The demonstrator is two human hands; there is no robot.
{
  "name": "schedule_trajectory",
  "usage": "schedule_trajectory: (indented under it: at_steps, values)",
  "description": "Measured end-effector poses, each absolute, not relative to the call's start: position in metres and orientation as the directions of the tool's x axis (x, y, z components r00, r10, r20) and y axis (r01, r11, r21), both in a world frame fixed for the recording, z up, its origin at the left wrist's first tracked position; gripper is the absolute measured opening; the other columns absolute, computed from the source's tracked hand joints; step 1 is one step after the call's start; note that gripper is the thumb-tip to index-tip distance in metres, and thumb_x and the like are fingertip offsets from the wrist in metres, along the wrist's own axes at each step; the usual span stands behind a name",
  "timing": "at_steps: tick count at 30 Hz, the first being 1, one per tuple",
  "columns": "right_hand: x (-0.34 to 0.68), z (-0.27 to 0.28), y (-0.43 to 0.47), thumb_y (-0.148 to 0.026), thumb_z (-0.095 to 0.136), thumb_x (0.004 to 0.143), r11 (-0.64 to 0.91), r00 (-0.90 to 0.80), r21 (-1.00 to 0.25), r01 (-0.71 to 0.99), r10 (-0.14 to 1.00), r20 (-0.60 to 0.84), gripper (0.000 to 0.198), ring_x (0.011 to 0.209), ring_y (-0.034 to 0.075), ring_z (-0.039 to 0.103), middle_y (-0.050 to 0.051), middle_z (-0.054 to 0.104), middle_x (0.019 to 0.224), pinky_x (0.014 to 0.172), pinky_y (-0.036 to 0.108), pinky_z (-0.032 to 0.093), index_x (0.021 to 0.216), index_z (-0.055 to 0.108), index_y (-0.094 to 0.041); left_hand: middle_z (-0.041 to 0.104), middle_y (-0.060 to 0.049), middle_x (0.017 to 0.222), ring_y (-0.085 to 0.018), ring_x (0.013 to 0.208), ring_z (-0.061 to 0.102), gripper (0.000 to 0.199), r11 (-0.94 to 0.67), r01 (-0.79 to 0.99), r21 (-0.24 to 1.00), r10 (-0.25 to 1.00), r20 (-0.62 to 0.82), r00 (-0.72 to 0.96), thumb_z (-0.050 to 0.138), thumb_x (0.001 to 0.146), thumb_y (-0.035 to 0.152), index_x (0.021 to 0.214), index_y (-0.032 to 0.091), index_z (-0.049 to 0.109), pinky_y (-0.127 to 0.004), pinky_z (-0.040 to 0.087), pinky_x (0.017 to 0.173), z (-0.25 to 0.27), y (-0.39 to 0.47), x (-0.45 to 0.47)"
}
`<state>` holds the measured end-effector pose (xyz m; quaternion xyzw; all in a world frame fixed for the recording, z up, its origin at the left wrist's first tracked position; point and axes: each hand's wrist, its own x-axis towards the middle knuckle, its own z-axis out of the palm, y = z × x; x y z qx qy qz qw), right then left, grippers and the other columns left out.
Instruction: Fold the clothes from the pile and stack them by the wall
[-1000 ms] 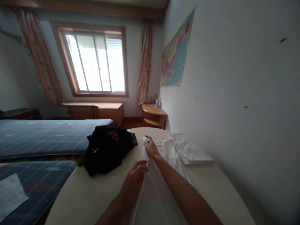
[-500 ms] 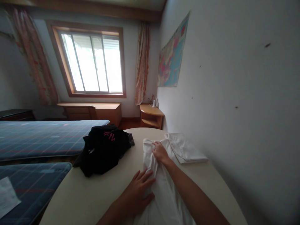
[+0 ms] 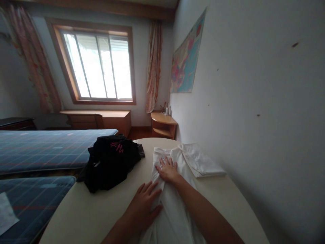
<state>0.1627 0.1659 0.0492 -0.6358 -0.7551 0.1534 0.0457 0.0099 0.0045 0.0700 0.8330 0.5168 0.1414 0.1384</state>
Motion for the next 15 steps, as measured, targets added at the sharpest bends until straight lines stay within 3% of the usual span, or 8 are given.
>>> schedule_trajectory:
  at_steps: [8,15]
  values:
    - [0.156,0.054,0.211,-0.065,0.026,0.095,0.134,-0.150,-0.284,0.950,0.988,-0.037,0.072,0.150,0.036,0.007,0.010,0.015,0.164,0.114,0.062,0.004,0.155,0.028,-0.027,0.064,-0.007,0.115,-0.024,0.106,0.060,0.026,-0.193,0.911,0.365,0.981,0.038,0.192,0.062,0.078,0.030,0.103,0.022,0.063,-0.037,0.044,0.094,0.092,-0.009,0.009]
    - [0.163,0.057,0.201,-0.056,0.031,0.098,0.231,-0.216,-0.306,0.924,0.973,0.084,0.060,0.150,0.028,0.013,0.005,0.020,0.164,0.118,0.051,0.008,0.149,0.040,-0.026,0.071,-0.009,0.104,-0.028,0.095,0.068,0.025,-0.137,0.946,0.295,0.976,-0.124,0.180,0.049,0.082,0.024,0.105,0.020,0.059,-0.038,0.048,0.082,0.101,-0.020,0.001]
